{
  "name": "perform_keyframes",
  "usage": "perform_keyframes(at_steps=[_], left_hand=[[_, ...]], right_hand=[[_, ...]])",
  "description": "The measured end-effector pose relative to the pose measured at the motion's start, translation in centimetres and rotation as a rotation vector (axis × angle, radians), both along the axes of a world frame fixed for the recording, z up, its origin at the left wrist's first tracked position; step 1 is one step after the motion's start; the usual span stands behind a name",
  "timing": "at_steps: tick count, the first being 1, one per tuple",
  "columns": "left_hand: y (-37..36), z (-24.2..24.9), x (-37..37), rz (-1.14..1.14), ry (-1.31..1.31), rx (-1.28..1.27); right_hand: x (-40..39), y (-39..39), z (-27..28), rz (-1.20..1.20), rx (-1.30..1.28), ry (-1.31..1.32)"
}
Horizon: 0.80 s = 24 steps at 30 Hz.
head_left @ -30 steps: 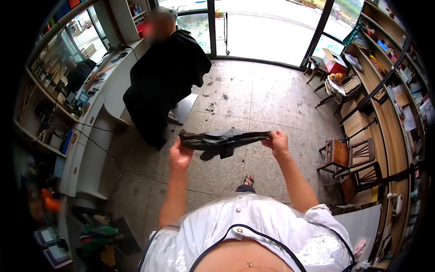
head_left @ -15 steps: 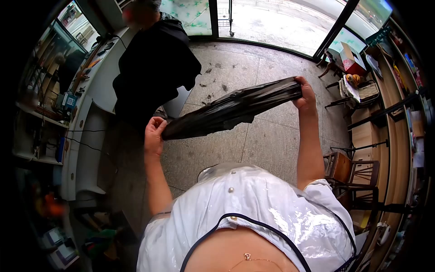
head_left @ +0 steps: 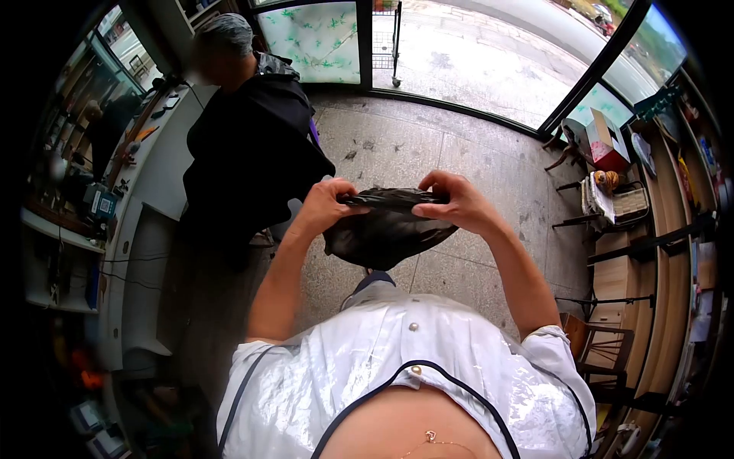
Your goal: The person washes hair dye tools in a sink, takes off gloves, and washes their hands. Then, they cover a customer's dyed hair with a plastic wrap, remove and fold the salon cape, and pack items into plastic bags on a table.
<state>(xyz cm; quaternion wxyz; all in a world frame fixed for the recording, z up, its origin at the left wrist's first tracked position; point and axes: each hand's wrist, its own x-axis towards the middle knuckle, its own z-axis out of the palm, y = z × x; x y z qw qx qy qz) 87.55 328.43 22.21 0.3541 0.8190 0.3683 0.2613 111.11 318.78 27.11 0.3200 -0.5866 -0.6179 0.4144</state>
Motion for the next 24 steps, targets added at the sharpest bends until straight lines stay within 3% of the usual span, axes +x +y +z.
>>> perform_keyframes(at_steps=[2,3,5,7,8,10,12,13,15,18,20,24], left_hand=[[5.1,0.1,-0.2,-0.108,-0.069,-0.301],[6.8,1.0,0.4,-0.035,-0.066,-0.262],[10.8,1.9,1.9,0.068,-0.273,-0.03],[14.7,4.1,3.2,0.157,-0.405,0.23],[16.1,5.7,3.6,0.185,-0.426,0.315],[17.7,6.7,4.7,0.185,-0.454,0.285],[19.8,6.5,5.4,0.283,-0.434,0.335],[20.9,6.5,5.5,0.266,-0.43,0.324],[22.7,6.8,5.7,0.279,-0.474,0.338],[25.0,6.5,5.8,0.329,-0.539,0.311],[26.5,6.2,5.8,0.394,-0.399,0.561],[28.3,7.0,7.4,0.424,-0.468,0.683]], right_hand=[[2.3,2.8,0.3,0.052,-0.113,-0.284],[3.5,4.6,-0.3,0.053,-0.126,-0.289],[5.6,7.8,-2.4,-0.037,0.108,-0.83],[8.3,12.3,-1.7,-0.345,0.238,-0.943],[9.4,14.2,-1.1,-0.492,0.317,-0.859],[11.1,17.1,-0.3,-0.527,0.274,-0.469],[12.4,19.1,0.0,-0.36,0.189,0.225],[11.9,19.7,1.2,-0.36,0.192,0.228],[11.2,20.6,4.4,-0.298,0.106,0.496],[12.1,23.5,6.0,-0.22,0.168,0.46],[12.8,25.1,7.1,-0.212,0.128,0.458],[14.6,28.6,9.6,-0.131,0.181,0.35]])
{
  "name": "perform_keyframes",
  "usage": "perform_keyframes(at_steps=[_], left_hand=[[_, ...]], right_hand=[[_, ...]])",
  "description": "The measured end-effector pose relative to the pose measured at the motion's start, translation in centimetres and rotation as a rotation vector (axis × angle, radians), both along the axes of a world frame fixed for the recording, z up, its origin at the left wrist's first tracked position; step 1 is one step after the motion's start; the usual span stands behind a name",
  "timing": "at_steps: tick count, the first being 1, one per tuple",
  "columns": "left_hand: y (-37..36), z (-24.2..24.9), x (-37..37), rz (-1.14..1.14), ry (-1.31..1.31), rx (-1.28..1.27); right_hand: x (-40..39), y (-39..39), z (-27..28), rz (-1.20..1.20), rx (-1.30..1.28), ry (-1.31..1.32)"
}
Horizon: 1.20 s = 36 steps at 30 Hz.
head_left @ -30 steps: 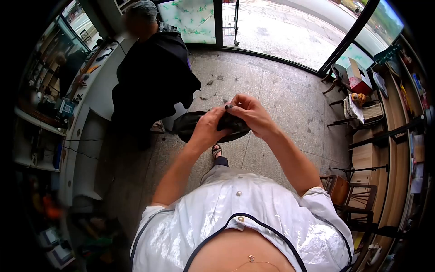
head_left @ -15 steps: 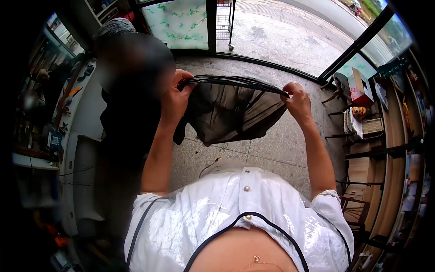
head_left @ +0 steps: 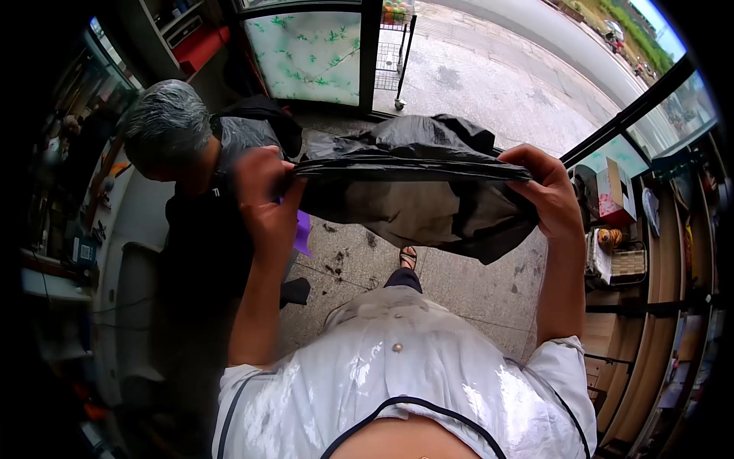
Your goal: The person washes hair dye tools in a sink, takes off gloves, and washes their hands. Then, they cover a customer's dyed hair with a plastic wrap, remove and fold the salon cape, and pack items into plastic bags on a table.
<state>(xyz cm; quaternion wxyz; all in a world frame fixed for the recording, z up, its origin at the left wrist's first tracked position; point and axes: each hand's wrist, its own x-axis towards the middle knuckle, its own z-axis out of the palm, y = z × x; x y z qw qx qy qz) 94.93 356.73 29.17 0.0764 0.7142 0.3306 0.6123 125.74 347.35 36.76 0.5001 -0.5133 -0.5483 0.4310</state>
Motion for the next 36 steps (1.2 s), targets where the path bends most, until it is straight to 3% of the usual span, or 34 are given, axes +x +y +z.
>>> perform_keyframes(at_steps=[2,4,6,8,9,10,11,12,13,14,15,16,18,19,20,22,24,26,28,29,30,33,34,36], left_hand=[[1.7,-0.3,0.6,0.063,0.034,0.05],[3.8,-1.8,1.0,-0.132,-0.105,-0.265],[4.5,-1.8,3.6,-0.1,-0.06,-0.454],[6.1,-3.7,6.2,-0.063,0.098,-0.543],[7.3,-4.6,7.4,-0.023,0.24,-0.461],[8.6,-6.9,7.8,0.029,0.389,-0.393],[9.2,-8.0,8.0,0.056,0.494,-0.539],[9.6,-8.5,7.9,0.12,0.487,-0.55],[9.9,-9.0,7.8,0.143,0.39,-0.598],[10.3,-9.4,7.5,0.165,0.288,-0.642],[10.3,-9.9,7.0,0.227,0.221,-0.662],[10.0,-9.8,6.8,0.284,0.204,-0.684],[9.2,-8.7,6.5,0.39,0.168,-0.662],[9.0,-8.0,6.6,0.445,0.133,-0.659],[8.9,-7.5,6.7,0.483,0.123,-0.661],[9.0,-6.5,6.7,0.613,0.117,-0.631],[9.6,-5.4,6.9,0.609,0.04,-0.686],[10.9,-4.7,7.2,0.442,0.028,-0.444],[11.6,-3.7,7.8,0.303,-0.021,-0.494],[12.0,-3.0,8.2,0.259,-0.037,-0.474],[12.5,-2.4,8.2,0.214,-0.051,-0.448],[13.9,-2.0,7.4,0.187,-0.032,-0.399],[13.8,-1.9,7.4,0.192,-0.04,-0.398],[13.2,-1.4,7.8,0.597,-0.052,-0.336]], right_hand=[[1.9,2.6,0.3,0.074,0.032,-0.013],[3.8,6.2,0.0,0.121,0.042,0.063],[5.6,10.3,-0.3,0.165,0.07,0.118],[7.3,14.9,-2.2,0.248,0.052,0.295],[7.9,18.1,-4.5,0.279,-0.032,0.359],[7.5,20.6,-7.5,0.17,-0.112,0.131],[9.0,22.9,-10.5,0.25,-0.129,-0.646],[9.9,24.2,-12.3,0.346,0.116,-1.024],[10.2,25.0,-12.6,0.46,0.022,-0.626],[10.5,25.8,-12.0,0.431,-0.181,-0.457],[11.1,27.4,-11.0,0.477,-0.296,-0.573],[11.3,28.5,-10.8,0.522,-0.185,-0.421],[11.5,31.3,-10.7,0.631,-0.295,-0.304],[10.6,32.2,-10.5,0.675,-0.329,-0.345],[10.4,33.5,-11.8,0.811,-0.236,-0.605],[7.6,34.3,-10.8,1.187,0.301,-1.064],[4.6,34.3,-9.6,1.224,0.415,-1.04],[0.9,34.3,-7.1,1.052,0.432,-0.543],[-2.3,34.4,-5.1,1.018,0.379,-0.37],[-4.1,33.7,-4.2,0.991,0.473,-0.31],[-5.7,32.9,-4.1,0.942,0.425,-0.292],[-8.6,34.2,-6.8,1.128,0.226,-0.471],[-9.4,35.3,-9.0,1.086,0.108,-0.283],[-11.1,36.5,-10.2,0.92,-0.149,0.166]])
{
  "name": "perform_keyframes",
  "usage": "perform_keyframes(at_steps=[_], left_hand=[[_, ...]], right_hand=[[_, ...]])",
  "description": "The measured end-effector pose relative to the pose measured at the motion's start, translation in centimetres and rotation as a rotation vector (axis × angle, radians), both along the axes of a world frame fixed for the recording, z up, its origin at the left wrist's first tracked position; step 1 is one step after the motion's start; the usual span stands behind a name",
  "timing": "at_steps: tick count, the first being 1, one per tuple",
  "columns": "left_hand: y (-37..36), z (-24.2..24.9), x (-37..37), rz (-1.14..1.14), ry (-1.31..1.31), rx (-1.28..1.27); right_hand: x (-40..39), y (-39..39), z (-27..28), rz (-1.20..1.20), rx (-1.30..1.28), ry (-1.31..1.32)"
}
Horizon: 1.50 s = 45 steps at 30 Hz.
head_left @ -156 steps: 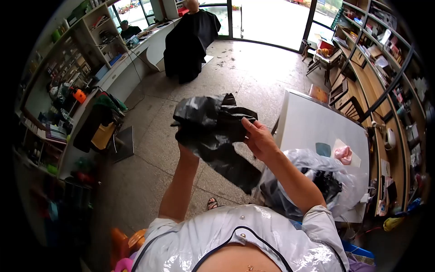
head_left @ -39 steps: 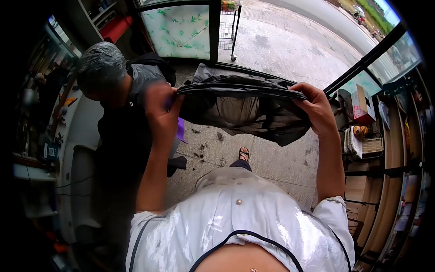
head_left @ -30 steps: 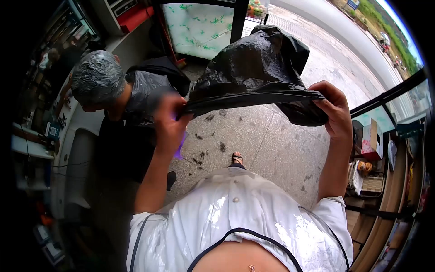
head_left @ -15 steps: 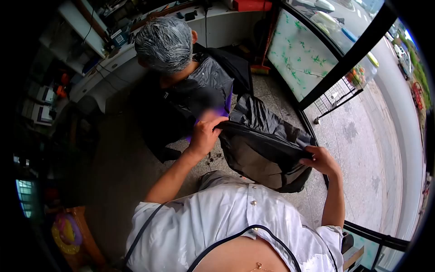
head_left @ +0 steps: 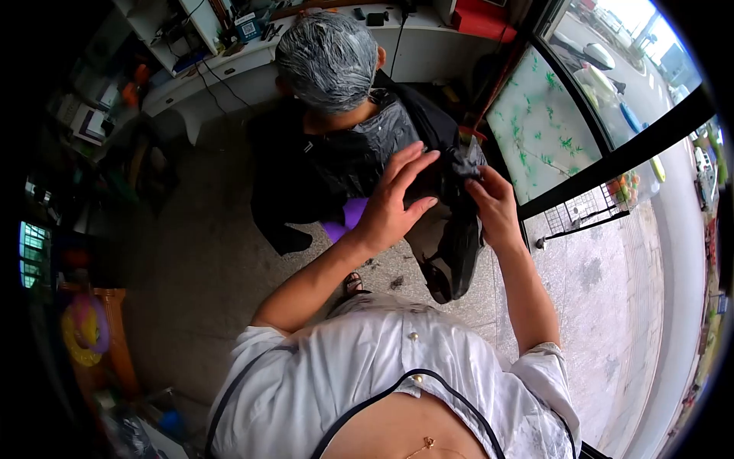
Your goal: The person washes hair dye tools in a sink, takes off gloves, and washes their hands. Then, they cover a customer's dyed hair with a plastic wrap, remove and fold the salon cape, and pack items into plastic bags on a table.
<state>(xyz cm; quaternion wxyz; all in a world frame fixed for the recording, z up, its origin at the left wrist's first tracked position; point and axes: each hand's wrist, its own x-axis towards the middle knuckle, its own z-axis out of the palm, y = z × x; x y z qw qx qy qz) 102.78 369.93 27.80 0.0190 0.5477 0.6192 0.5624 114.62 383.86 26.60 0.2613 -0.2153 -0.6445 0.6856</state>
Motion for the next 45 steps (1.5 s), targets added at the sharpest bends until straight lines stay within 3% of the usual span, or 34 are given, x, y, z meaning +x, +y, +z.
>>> perform_keyframes(at_steps=[2,5,9,10,11,12,14,16,17,18,20,22,24,25,27,28,30,32,34,36,38,39,41,42,44,45], left_hand=[[-0.8,-1.3,0.7,-0.047,-0.069,-0.023],[-1.3,-5.6,2.4,-0.249,-0.248,-0.12],[-0.6,-7.1,2.8,-0.365,-0.443,-0.222],[-1.0,-7.1,1.7,-0.383,-0.4,-0.482],[-1.6,-7.1,0.7,-0.399,-0.352,-0.745],[-2.7,-6.0,-0.2,-0.33,-0.316,-0.625],[-4.3,-5.9,-3.3,-0.346,-0.456,-0.615],[-5.5,-5.1,-6.2,-0.332,-0.388,-0.591],[-6.0,-3.9,-7.2,-0.31,-0.346,-0.622],[-6.2,-2.5,-7.8,-0.287,-0.306,-0.656],[-5.8,-0.8,-8.6,-0.307,-0.251,-0.611],[-5.8,0.9,-8.9,-0.332,-0.191,-0.577],[-5.9,3.0,-9.5,-0.386,-0.116,-0.513],[-6.4,4.4,-9.8,-0.375,-0.125,-0.466],[-7.9,4.9,-11.6,-0.391,-0.1,-0.47],[-8.8,5.1,-12.6,-0.411,-0.077,-0.48],[-9.6,4.9,-14.0,-0.401,-0.055,-0.498],[-10.0,5.1,-15.3,-0.347,-0.124,-0.568],[-10.3,6.1,-16.5,-0.341,-0.182,-0.556],[-10.8,6.4,-18.1,-0.325,-0.273,-0.373],[-11.3,6.2,-20.0,-0.339,-0.337,-0.359],[-11.4,6.5,-20.7,-0.437,-0.416,-0.38],[-11.5,6.8,-21.8,-0.555,-0.527,-0.437],[-11.3,6.7,-22.3,-0.558,-0.522,-0.433],[-10.4,6.1,-23.1,-0.579,-0.384,-0.506],[-10.0,6.4,-23.1,-0.624,-0.43,-0.526]], right_hand=[[-0.5,0.5,1.2,-0.081,-0.44,0.142],[-2.6,-0.7,1.9,-0.144,-0.531,0.259],[-4.2,0.3,2.8,-0.178,-0.594,0.412],[-4.2,1.6,2.8,-0.183,-0.588,0.463],[-3.8,3.1,2.6,-0.193,-0.516,0.468],[-3.3,5.1,2.0,-0.19,-0.399,0.416],[-1.4,9.3,0.3,-0.112,-0.244,-0.03],[0.2,12.2,-0.3,0.034,0.29,-0.704],[1.1,13.5,-0.9,-0.086,0.999,-1.042],[0.7,11.5,1.5,-0.327,1.189,-1.026],[-1.4,9.5,4.4,-0.167,0.893,-0.63],[-5.3,3.9,6.1,0.266,0.81,-0.017],[-8.0,-0.2,6.3,0.698,0.626,0.104],[-8.7,-0.1,6.2,0.699,0.635,0.108],[-10.5,0.1,5.6,0.939,0.465,-0.208],[-11.0,0.3,6.1,0.941,0.476,-0.203],[-11.7,1.0,7.5,1.028,0.714,-0.309],[-12.6,0.9,8.5,0.985,0.779,-0.334],[-13.5,1.9,9.0,0.684,1.389,-0.249],[-13.7,2.5,9.9,0.507,1.502,-0.221],[-14.2,3.2,10.9,0.683,1.264,-0.025],[-14.1,3.6,11.3,0.677,1.274,-0.02],[-13.6,4.6,12.1,0.713,0.619,-0.2],[-13.8,5.2,12.3,0.71,0.625,-0.2],[-14.4,7.0,12.3,0.658,0.183,-0.141],[-15.0,8.1,11.9,0.639,0.263,-0.135]])
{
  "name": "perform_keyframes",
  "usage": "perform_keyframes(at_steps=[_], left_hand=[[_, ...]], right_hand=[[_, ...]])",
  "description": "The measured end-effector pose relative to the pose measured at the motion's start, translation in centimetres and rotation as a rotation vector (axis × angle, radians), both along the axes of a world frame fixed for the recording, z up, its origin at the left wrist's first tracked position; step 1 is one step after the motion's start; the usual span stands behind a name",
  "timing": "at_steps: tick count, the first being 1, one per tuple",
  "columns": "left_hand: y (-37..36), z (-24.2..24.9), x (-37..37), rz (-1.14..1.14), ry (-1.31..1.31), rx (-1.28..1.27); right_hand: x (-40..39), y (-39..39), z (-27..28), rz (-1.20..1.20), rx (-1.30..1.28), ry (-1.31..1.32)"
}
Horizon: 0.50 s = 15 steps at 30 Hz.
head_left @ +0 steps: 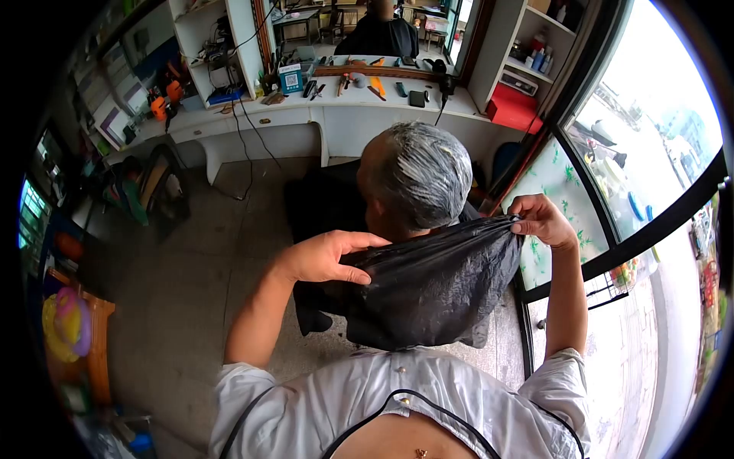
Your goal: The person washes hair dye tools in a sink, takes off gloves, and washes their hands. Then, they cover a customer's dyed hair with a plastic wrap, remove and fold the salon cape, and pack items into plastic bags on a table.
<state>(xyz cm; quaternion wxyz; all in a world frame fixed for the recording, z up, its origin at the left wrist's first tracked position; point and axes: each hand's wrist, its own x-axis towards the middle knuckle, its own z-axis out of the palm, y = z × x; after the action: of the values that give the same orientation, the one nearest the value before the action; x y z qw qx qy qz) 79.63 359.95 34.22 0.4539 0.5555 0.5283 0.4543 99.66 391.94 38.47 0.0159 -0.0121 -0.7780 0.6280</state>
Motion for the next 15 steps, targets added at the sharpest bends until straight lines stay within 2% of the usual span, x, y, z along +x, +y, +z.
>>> perform_keyframes(at_steps=[1,3,5,7,8,9,11,13,15], left_hand=[[0.5,0.4,0.1,-0.003,0.006,0.002],[1.2,1.9,0.6,0.127,0.015,0.159],[1.7,2.6,0.3,0.161,0.015,0.17],[2.7,3.3,-0.5,0.089,0.218,0.326],[2.9,4.1,-0.8,0.152,0.405,0.319],[3.4,4.6,-0.9,0.156,0.411,0.317],[4.7,5.1,-1.2,0.435,0.409,0.398],[6.3,5.4,-1.5,0.629,0.302,0.501],[7.5,5.5,-1.9,0.834,0.411,0.501]], right_hand=[[-0.4,1.0,-0.2,-0.003,0.002,0.006],[-1.5,2.7,-0.1,-0.111,-0.066,0.083],[-3.2,4.3,-0.2,-0.117,0.02,0.149],[-5.5,5.3,0.1,-0.139,0.008,0.16],[-6.8,5.3,0.1,-0.14,0.012,0.219],[-8.1,5.6,0.1,-0.164,0.028,0.284],[-10.5,6.2,-0.1,-0.214,-0.059,0.346],[-12.9,6.9,-0.3,-0.231,-0.031,0.374],[-15.2,7.0,-0.7,-0.267,-0.04,0.35]])
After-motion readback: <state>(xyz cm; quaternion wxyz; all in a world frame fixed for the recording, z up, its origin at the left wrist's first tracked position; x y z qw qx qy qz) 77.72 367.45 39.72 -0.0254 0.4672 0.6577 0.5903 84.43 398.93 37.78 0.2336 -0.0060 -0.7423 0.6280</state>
